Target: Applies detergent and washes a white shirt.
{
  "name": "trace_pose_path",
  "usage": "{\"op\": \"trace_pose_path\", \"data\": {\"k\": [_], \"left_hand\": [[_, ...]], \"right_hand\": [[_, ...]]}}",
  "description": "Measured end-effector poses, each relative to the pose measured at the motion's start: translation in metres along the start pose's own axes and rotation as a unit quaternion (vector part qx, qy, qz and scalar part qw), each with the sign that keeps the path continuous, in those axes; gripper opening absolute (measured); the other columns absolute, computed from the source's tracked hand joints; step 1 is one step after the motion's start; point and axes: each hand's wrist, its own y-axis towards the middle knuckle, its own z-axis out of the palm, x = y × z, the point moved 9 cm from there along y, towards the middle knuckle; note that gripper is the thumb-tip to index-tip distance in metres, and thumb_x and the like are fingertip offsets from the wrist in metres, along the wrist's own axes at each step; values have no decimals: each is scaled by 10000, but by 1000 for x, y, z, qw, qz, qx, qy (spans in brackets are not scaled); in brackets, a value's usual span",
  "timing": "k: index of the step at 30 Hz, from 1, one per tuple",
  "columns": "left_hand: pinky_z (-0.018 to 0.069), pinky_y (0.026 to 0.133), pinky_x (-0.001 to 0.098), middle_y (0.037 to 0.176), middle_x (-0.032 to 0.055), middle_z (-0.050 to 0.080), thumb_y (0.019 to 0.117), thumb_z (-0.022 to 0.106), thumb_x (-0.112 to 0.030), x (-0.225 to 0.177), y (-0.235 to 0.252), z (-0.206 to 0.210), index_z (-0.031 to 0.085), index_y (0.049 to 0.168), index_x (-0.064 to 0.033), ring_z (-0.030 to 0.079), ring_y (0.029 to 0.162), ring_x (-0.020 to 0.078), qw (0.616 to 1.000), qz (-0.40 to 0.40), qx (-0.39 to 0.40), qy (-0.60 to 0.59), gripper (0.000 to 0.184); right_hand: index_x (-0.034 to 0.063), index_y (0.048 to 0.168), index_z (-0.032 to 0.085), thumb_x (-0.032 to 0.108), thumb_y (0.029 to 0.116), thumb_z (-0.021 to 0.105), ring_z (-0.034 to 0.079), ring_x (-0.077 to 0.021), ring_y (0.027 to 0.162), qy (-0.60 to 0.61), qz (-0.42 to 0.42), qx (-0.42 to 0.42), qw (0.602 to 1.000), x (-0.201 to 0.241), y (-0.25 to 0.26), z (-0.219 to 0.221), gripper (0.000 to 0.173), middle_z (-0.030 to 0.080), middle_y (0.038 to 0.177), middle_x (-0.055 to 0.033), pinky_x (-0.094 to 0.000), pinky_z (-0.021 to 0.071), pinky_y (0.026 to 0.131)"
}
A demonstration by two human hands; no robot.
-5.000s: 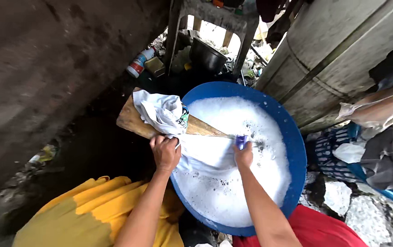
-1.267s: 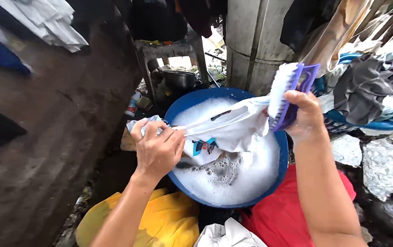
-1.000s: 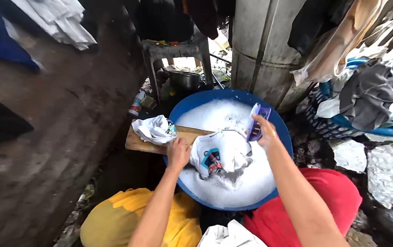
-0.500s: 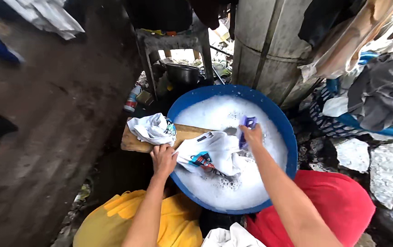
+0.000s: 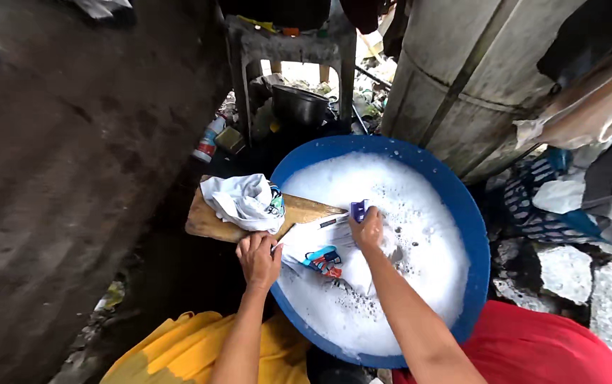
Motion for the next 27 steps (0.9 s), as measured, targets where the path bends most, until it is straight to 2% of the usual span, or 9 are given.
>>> {"op": "trace_pose_path", "data": {"k": [5, 7, 11, 13, 16, 18, 21, 24, 27], "left_hand": [[343, 1030, 714, 1145, 290, 679, 893, 674, -100, -5, 0, -6, 740, 993, 56, 568, 1170, 542, 1000, -3, 4, 7, 196], [338, 1030, 722, 1114, 283, 691, 926, 676, -149, -1, -1, -4, 742, 974, 38, 569, 1152, 555, 1000, 3, 6, 3, 204], [329, 1044, 697, 1150, 244, 684, 933, 680, -174, 1, 1, 1, 739, 935, 16, 564, 1169, 511, 1000, 10, -8, -2, 198], [323, 1045, 694, 1150, 232, 686, 931, 683, -177, -1, 0, 0, 739, 928, 10, 565, 1170, 504, 1000, 10, -11, 3, 195], [321, 1052, 700, 1163, 259, 684, 911, 698, -124, -5, 2, -4, 743, 961, 33, 561, 1183, 524, 1000, 0, 1, 2, 171], [319, 1052, 717, 1165, 286, 680, 890, 692, -81, -4, 0, -6, 745, 998, 52, 555, 1191, 546, 1000, -5, 8, -3, 180], [329, 1031, 728, 1082, 276, 696, 920, 692, -153, -2, 1, -3, 747, 954, 25, 570, 1146, 553, 1000, 9, -12, -10, 190], [321, 1042, 702, 1139, 245, 687, 923, 692, -159, -2, 1, -1, 744, 931, 13, 561, 1167, 513, 1000, 6, -14, -13, 180], [319, 1044, 705, 1135, 248, 692, 920, 695, -154, -6, 4, -4, 746, 951, 17, 572, 1154, 517, 1000, 4, -13, 0, 182]], "right_hand": [[-68, 1373, 570, 319, 930, 728, 614, -421, 1229, -6, -206, 171, 963, 124, -109, 64, 610, 619, 1322, -286, -543, 506, 1013], [-43, 1396, 556, 339, 954, 727, 593, -436, 1266, -29, -159, 167, 973, 90, -77, 50, 609, 597, 1362, -290, -585, 491, 1037], [-32, 1400, 498, 365, 934, 758, 595, -506, 1204, -6, 29, 5, 1000, -27, 17, -6, 665, 566, 1341, -336, -668, 498, 953], [-27, 1412, 483, 362, 936, 752, 607, -496, 1188, 13, 37, -6, 999, -11, 8, -1, 671, 574, 1332, -328, -656, 513, 948], [-70, 1384, 533, 315, 943, 735, 635, -431, 1192, 12, -122, 123, 985, 93, -73, 47, 620, 622, 1301, -300, -572, 521, 999], [-40, 1399, 563, 347, 950, 722, 618, -422, 1222, -13, -199, 196, 960, 122, -107, 63, 613, 610, 1333, -284, -560, 510, 1005], [-36, 1409, 531, 349, 955, 735, 606, -470, 1224, -31, -97, 131, 986, 49, -39, 29, 630, 580, 1361, -312, -634, 505, 981], [-16, 1419, 489, 385, 942, 747, 599, -523, 1184, -3, 42, 12, 999, -24, 16, -10, 675, 561, 1346, -345, -684, 503, 928], [-43, 1390, 525, 355, 943, 740, 639, -466, 1164, 5, -36, 55, 998, 42, -29, 22, 636, 611, 1303, -314, -622, 534, 949]]}}
